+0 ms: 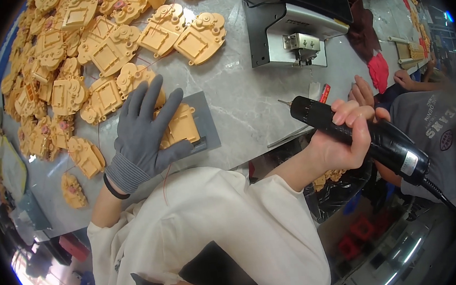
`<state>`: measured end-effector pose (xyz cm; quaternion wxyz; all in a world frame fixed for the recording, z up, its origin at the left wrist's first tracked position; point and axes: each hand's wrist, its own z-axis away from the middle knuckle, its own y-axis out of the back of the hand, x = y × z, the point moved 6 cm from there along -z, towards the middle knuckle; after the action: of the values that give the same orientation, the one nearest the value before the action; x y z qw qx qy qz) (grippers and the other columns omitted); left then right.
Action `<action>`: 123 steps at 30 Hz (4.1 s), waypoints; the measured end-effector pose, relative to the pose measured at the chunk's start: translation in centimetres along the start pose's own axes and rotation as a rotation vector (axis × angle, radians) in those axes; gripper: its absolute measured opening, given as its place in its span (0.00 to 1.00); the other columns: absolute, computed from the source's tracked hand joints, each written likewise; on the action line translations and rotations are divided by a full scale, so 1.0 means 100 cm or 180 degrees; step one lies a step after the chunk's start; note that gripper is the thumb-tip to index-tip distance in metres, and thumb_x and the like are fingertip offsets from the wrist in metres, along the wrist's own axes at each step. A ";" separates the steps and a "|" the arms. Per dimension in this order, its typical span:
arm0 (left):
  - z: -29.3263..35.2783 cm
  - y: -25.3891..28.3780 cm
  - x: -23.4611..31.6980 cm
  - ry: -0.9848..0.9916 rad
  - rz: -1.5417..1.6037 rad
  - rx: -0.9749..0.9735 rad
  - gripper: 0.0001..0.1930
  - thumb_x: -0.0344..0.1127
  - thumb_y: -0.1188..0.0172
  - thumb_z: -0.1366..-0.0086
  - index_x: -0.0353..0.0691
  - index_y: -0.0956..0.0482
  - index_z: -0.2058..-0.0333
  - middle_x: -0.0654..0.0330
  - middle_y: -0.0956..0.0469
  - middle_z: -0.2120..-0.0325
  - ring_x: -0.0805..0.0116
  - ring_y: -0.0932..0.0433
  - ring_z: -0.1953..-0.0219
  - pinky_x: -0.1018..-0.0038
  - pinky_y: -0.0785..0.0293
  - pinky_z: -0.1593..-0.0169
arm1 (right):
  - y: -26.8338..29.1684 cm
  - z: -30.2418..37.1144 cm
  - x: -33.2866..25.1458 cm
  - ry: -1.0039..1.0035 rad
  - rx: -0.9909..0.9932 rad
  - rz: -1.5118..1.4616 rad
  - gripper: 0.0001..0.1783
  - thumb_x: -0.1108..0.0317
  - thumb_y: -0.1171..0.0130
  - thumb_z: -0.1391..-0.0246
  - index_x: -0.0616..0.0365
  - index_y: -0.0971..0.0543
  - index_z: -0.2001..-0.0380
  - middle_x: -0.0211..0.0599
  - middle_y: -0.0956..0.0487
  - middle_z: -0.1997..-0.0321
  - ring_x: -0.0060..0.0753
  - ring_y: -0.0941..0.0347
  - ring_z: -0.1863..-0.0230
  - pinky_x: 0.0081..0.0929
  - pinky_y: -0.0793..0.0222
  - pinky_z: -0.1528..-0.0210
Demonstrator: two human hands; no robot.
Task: The person assembles a toy tank by attaching yellow plastic parts to a toy tank chassis with screws, using an electric screwdriver.
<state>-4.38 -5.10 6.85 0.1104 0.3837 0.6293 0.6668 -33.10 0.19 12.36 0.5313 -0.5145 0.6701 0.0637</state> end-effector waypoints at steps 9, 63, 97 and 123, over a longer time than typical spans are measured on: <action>0.022 -0.010 -0.004 0.0004 0.0750 -0.0093 0.43 0.39 0.30 0.66 0.43 0.35 0.46 0.49 0.36 0.50 0.50 0.35 0.49 0.55 0.39 0.45 | 0.012 0.003 -0.003 -0.0033 0.0177 0.0056 0.18 0.72 0.52 0.55 0.57 0.35 0.57 0.28 0.36 0.81 0.25 0.39 0.79 0.30 0.43 0.69; 0.024 -0.047 0.000 -0.0007 0.1263 0.1550 0.39 0.41 0.29 0.62 0.38 0.34 0.49 0.51 0.30 0.57 0.54 0.30 0.56 0.64 0.35 0.54 | -0.039 -0.075 0.034 0.0374 -0.0366 0.1114 0.16 0.84 0.49 0.63 0.67 0.36 0.66 0.40 0.31 0.85 0.29 0.35 0.87 0.27 0.34 0.78; 0.018 -0.048 -0.005 -0.0004 0.1264 0.1360 0.40 0.40 0.27 0.68 0.38 0.32 0.52 0.54 0.27 0.61 0.52 0.30 0.56 0.62 0.35 0.51 | -0.123 0.076 0.024 -0.0464 -0.2304 0.0368 0.22 0.80 0.44 0.60 0.58 0.41 0.62 0.36 0.32 0.82 0.28 0.38 0.86 0.29 0.37 0.78; 0.016 -0.042 -0.003 -0.0087 0.1381 0.1427 0.37 0.43 0.30 0.63 0.36 0.32 0.53 0.55 0.28 0.62 0.54 0.31 0.59 0.61 0.37 0.52 | -0.090 0.031 -0.012 -0.0092 -0.1870 -0.0430 0.24 0.79 0.49 0.56 0.56 0.43 0.56 0.34 0.32 0.81 0.28 0.34 0.83 0.31 0.34 0.73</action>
<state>-4.53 -3.29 2.72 -0.1134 0.5329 0.6625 0.5141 -24.41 -1.29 16.15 0.3722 -0.6886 0.5796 0.2266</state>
